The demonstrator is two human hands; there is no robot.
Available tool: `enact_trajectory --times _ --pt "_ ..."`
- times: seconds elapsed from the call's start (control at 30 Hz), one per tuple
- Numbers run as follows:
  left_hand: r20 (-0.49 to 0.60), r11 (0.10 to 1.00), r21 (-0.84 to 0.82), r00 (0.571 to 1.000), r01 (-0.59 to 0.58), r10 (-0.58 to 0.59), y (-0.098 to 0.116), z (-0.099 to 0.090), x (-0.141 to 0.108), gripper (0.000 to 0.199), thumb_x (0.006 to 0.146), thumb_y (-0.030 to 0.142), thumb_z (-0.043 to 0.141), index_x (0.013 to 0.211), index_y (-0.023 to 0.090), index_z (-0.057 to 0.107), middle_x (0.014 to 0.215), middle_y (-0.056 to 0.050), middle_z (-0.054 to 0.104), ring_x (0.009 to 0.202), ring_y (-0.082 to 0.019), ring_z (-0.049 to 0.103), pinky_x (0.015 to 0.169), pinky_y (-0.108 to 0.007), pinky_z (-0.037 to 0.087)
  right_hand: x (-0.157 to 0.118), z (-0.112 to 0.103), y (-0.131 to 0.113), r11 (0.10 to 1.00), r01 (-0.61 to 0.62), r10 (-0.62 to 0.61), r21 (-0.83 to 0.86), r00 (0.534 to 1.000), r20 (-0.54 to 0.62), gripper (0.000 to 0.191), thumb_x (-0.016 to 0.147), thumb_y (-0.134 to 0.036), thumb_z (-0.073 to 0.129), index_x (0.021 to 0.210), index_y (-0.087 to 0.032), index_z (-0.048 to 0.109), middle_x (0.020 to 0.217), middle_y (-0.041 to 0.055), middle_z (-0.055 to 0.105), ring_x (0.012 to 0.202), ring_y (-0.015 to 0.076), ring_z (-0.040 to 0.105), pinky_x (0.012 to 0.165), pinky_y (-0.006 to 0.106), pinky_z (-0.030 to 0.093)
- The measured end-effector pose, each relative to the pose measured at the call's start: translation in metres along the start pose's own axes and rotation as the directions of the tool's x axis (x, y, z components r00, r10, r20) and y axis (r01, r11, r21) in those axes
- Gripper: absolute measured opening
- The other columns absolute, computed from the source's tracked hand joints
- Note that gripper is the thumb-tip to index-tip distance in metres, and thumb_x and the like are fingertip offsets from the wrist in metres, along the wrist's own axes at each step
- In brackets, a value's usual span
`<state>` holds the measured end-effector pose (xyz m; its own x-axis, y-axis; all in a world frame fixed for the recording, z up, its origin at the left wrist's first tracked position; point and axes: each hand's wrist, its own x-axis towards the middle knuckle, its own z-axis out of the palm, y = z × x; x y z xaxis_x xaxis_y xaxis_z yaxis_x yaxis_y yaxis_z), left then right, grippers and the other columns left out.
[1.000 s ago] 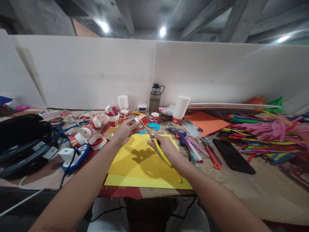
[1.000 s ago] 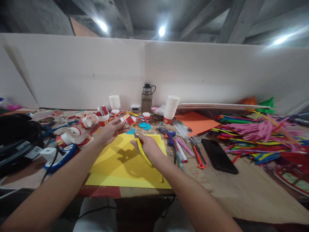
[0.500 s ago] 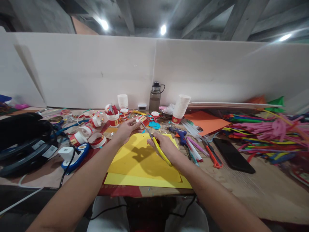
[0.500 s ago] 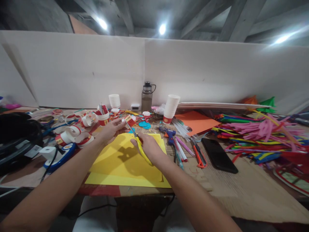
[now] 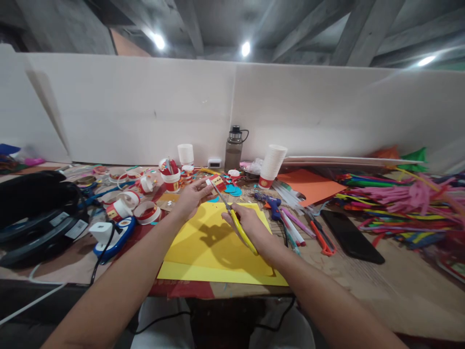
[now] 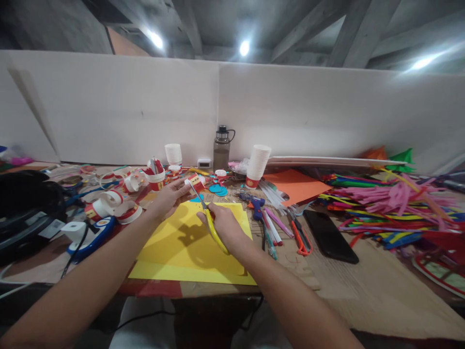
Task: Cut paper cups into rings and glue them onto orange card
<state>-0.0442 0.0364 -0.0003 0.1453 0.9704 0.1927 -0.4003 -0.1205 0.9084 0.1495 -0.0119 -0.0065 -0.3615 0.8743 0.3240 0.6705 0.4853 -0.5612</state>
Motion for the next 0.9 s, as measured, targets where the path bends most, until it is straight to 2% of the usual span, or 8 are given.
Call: enact_trajectory --times 0.2,0.33,0.47,0.7,0.9 --pt "-0.06 1.0 0.008 0.998 -0.016 0.017 0.002 0.005 -0.002 0.05 0.065 0.031 0.081 0.111 0.017 0.066 0.1 -0.007 0.069 0.09 -0.017 0.066 0.077 -0.028 0.055 0.0 0.0 -0.002 1.0 0.019 -0.019 0.01 1.0 -0.006 0.029 0.087 -0.043 0.051 0.071 -0.02 0.048 0.064 -0.0023 0.052 0.058 0.0112 0.043 0.057 0.023 0.031" --pt "-0.039 0.998 0.039 0.998 -0.055 0.057 -0.002 0.003 0.0 0.052 0.065 0.032 0.08 0.114 0.018 0.065 0.103 -0.008 0.069 0.093 -0.019 0.065 0.079 -0.032 0.055 -0.002 -0.003 -0.005 0.999 0.041 -0.041 -0.027 0.999 0.007 0.026 0.089 -0.041 0.048 0.074 -0.02 0.047 0.066 -0.0019 0.052 0.059 0.0118 0.042 0.057 0.025 0.031" --pt "-0.002 0.993 0.077 0.996 -0.091 0.091 -0.006 0.0 0.002 0.056 0.066 0.034 0.079 0.117 0.019 0.064 0.103 -0.008 0.069 0.095 -0.021 0.065 0.082 -0.035 0.054 -0.002 -0.006 -0.01 1.0 0.001 -0.002 0.013 1.0 0.024 0.026 0.089 -0.04 0.048 0.073 -0.02 0.046 0.067 -0.002 0.053 0.059 0.0117 0.043 0.058 0.025 0.031" --pt "0.001 0.989 0.09 0.993 -0.115 0.115 -0.006 0.001 0.001 0.054 0.068 0.032 0.078 0.119 0.019 0.063 0.096 -0.006 0.068 0.089 -0.018 0.064 0.08 -0.035 0.054 -0.003 -0.005 -0.014 0.991 -0.065 0.062 0.121 0.998 0.03 0.026 0.087 -0.041 0.049 0.072 -0.019 0.05 0.067 -0.0019 0.054 0.059 0.0111 0.043 0.057 0.024 0.033" --pt "-0.009 0.987 0.085 0.991 -0.134 0.136 -0.009 -0.001 0.003 0.056 0.067 0.033 0.079 0.118 0.019 0.063 0.095 -0.006 0.068 0.089 -0.018 0.065 0.082 -0.036 0.054 -0.003 -0.004 -0.01 0.991 -0.073 0.068 0.109 0.997 0.041 0.028 0.087 -0.043 0.049 0.073 -0.019 0.05 0.067 -0.0015 0.054 0.06 0.0119 0.045 0.057 0.024 0.033"
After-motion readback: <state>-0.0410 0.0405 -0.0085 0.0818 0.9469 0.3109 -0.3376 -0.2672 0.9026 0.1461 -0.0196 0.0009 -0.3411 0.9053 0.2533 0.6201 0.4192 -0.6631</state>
